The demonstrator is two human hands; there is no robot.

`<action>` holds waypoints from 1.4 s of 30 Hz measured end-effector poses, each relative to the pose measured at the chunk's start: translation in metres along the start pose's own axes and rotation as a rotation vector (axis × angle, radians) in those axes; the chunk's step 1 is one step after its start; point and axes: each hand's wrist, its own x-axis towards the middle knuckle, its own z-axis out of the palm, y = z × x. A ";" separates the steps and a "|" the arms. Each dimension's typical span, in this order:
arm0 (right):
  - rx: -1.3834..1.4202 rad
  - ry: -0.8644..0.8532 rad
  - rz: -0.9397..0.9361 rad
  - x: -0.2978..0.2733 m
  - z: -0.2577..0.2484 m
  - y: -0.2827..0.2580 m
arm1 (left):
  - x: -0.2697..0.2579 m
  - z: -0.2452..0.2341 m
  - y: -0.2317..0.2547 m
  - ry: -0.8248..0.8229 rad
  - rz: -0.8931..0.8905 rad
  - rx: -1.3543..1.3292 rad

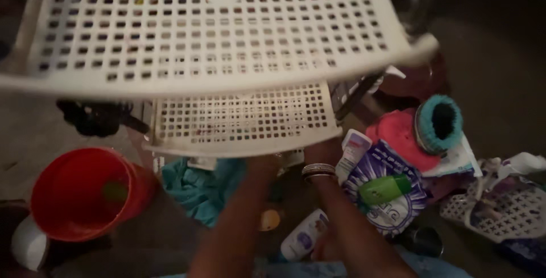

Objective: The person wipes the surfaces of a white plastic dish rack with a teal cloth, moving from the top shelf to the lower shelves and sides. They repeatedly dip the cloth into a red bucket of water to keep it wet during the cleaning process.

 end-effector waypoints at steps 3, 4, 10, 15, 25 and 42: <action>0.031 -0.064 -0.063 -0.002 0.016 0.016 | 0.006 0.025 0.008 0.040 0.032 -0.029; 0.045 -0.073 -0.074 -0.001 0.020 0.018 | 0.005 0.028 0.004 0.051 0.039 -0.024; -0.014 -0.134 -0.179 0.013 0.024 0.015 | -0.008 0.011 -0.059 0.128 -0.011 0.084; 0.099 -0.139 -0.023 0.022 0.009 0.003 | 0.005 0.011 -0.060 0.153 -0.090 0.139; 0.220 -0.172 0.099 0.042 0.012 0.008 | 0.080 0.055 0.046 0.164 0.099 -0.086; 0.076 -0.045 -0.028 0.010 0.040 0.014 | 0.032 -0.041 -0.099 0.077 -0.086 0.230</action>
